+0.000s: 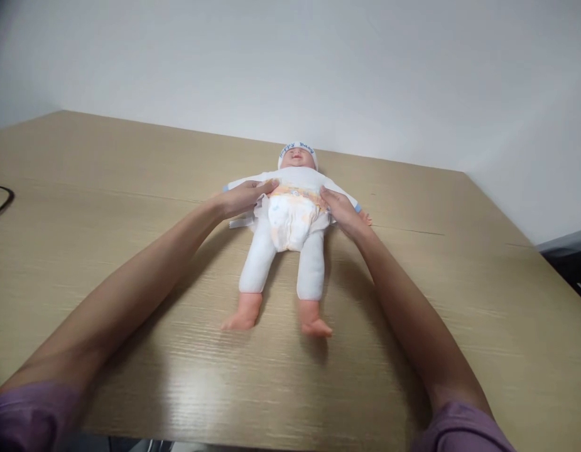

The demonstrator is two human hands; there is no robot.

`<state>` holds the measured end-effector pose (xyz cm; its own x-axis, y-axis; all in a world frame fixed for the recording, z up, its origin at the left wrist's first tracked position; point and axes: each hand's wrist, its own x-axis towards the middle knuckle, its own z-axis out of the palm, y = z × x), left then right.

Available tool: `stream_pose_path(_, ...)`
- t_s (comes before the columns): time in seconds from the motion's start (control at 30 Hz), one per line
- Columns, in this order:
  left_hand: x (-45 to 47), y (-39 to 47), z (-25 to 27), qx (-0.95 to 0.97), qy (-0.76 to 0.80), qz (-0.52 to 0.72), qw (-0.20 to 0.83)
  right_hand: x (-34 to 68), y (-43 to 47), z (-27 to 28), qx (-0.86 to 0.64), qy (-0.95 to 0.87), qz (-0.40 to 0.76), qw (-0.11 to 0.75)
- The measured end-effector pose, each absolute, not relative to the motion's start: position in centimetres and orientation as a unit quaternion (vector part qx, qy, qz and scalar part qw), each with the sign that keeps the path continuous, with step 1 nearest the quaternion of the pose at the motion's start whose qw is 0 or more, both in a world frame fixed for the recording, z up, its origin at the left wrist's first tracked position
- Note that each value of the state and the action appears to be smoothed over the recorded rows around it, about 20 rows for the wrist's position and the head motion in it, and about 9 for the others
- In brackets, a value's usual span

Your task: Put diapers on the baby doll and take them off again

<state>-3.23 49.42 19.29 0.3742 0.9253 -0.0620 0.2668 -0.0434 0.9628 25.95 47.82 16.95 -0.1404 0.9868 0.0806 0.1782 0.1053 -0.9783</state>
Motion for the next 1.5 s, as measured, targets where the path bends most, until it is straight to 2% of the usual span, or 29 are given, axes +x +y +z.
stream_pose_path(0.1,-3.2,49.2,19.1,0.641,0.449,0.314,0.537,25.7,47.6,16.4,-0.458,-0.554,0.522,0.459)
stream_pose_path(0.3,-4.9,46.7,18.8,0.615,0.436,0.281,0.593,23.9,43.7,16.3,-0.447,-0.537,0.553,0.454)
stream_pose_path(0.43,-6.7,44.3,18.8,0.596,0.384,0.252,0.659,23.2,40.7,16.3,-0.444,-0.549,0.53,0.47)
stream_pose_path(0.5,-7.5,43.6,19.0,0.601,0.371,0.262,0.658,23.5,39.6,16.5,-0.455,-0.562,0.497,0.479)
stream_pose_path(0.67,-9.1,44.1,19.3,0.644,0.392,0.287,0.591,25.5,37.3,16.7,-0.476,-0.583,0.409,0.516)
stream_pose_path(0.77,-9.8,44.8,19.3,0.657,0.432,0.306,0.536,27.0,35.8,16.2,-0.516,-0.609,0.293,0.526)
stream_pose_path(0.9,-8.7,44.1,20.7,0.705,0.513,0.346,0.347,28.4,34.2,15.2,-0.55,-0.697,0.134,0.44)
stream_pose_path(0.97,-6.8,42.9,22.2,0.735,0.5,0.39,0.241,28.6,33.9,14.7,-0.551,-0.733,0.082,0.392)
stream_pose_path(1.03,-3.9,41.3,23.9,0.778,0.441,0.406,0.189,28.4,34.0,14.3,-0.553,-0.75,0.045,0.36)
stream_pose_path(1.2,3.4,39.1,25.6,0.928,0.261,0.244,0.111,27.9,34.7,13.9,-0.583,-0.738,0.043,0.338)
stream_pose_path(1.33,5.6,39.1,24.1,0.939,0.305,0.147,0.052,27.8,34.9,13.9,-0.638,-0.683,0.104,0.34)
stream_pose_path(1.5,5.1,39.2,22.9,0.925,0.34,0.163,0.051,28.0,35.1,14.4,-0.675,-0.639,0.189,0.315)
